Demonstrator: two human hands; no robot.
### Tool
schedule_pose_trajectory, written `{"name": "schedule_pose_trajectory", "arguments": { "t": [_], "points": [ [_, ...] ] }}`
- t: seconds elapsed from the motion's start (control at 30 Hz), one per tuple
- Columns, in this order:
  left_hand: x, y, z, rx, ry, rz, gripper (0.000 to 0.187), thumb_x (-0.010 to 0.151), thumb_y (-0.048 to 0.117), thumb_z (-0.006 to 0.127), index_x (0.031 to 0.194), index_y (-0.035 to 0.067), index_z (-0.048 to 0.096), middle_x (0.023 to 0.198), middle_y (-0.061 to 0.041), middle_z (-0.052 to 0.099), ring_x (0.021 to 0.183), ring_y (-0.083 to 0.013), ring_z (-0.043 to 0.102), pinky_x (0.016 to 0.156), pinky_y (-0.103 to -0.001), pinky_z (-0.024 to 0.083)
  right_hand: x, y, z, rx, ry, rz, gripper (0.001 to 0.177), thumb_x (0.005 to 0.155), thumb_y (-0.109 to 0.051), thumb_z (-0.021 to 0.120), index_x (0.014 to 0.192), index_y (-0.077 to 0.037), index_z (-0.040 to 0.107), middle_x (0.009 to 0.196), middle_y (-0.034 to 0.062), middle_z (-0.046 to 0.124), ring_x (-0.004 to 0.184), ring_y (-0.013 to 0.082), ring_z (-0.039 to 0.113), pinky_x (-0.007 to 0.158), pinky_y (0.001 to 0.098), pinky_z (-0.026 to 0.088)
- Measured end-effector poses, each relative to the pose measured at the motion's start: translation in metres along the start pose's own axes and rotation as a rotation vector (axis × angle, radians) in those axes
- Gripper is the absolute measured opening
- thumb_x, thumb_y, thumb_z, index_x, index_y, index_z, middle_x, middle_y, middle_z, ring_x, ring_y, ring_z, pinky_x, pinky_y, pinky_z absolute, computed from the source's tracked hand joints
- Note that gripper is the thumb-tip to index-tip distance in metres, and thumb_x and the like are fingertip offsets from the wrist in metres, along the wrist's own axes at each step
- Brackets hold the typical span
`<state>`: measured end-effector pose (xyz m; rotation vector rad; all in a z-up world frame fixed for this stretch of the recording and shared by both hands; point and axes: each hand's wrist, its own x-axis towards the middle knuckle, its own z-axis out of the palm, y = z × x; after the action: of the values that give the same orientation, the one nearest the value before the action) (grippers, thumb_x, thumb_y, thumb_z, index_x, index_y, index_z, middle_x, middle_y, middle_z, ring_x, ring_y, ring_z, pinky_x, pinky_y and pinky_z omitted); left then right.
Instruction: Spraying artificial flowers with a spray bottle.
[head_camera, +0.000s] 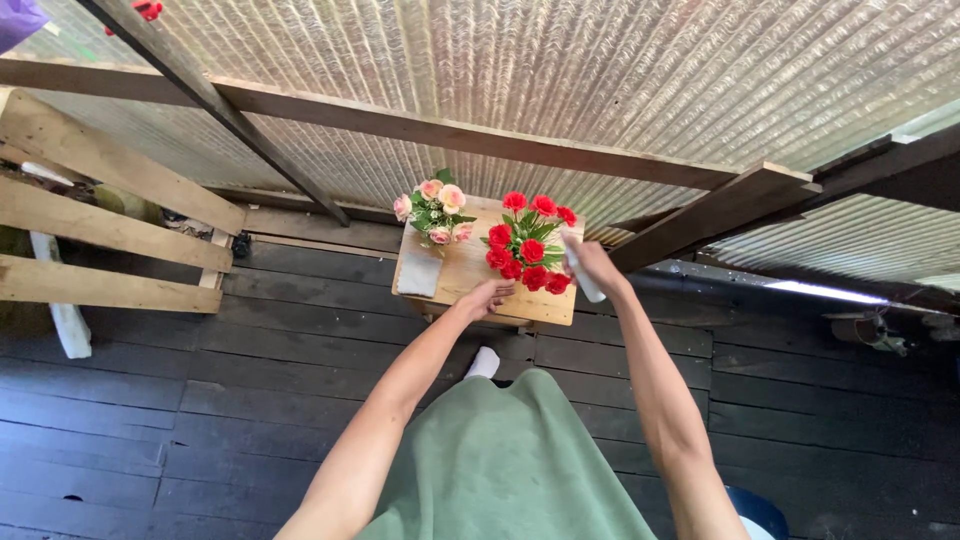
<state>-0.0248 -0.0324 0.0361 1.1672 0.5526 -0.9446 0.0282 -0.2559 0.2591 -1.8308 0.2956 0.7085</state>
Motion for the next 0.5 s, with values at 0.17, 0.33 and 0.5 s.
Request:
{"name": "schedule_pose_trajectory", "arguments": {
  "t": [0.17,0.33,0.5],
  "points": [
    [0.013,-0.009,0.001,-0.066,0.005,0.035,0.05,0.09,0.045,0.08,0.125,0.016,0.059,0.123,0.002,0.071,0.06,0.0024,0.059,0.04,-0.005,0.03,-0.004,-0.005,-0.005,0.042,-0.04,0.055,0.058,0.097,-0.059,0.059,0.072,-0.007,0.067,0.056,0.0108,0.063,0.046,0.0222,0.065,0.042,0.0343,0.054],
    [0.019,-0.015,0.004,-0.033,0.105,0.078,0.032,0.091,0.04,0.078,0.111,0.02,0.064,0.106,0.007,0.076,0.059,-0.0001,0.055,0.041,-0.007,0.028,-0.013,-0.006,0.014,-0.078,-0.238,0.174,0.052,0.095,-0.053,0.062,0.078,-0.005,0.067,0.063,0.0086,0.064,0.052,0.0188,0.063,0.042,0.0312,0.052],
    [0.008,-0.012,0.006,0.024,0.121,0.087,0.037,0.091,0.031,0.078,0.121,0.014,0.065,0.103,0.007,0.071,0.065,-0.0036,0.058,0.045,-0.01,0.029,0.006,0.003,0.003,-0.026,-0.013,0.066,0.057,0.099,-0.056,0.058,0.069,-0.008,0.069,0.056,0.0099,0.065,0.046,0.0197,0.065,0.044,0.0306,0.056]
  ]
}}
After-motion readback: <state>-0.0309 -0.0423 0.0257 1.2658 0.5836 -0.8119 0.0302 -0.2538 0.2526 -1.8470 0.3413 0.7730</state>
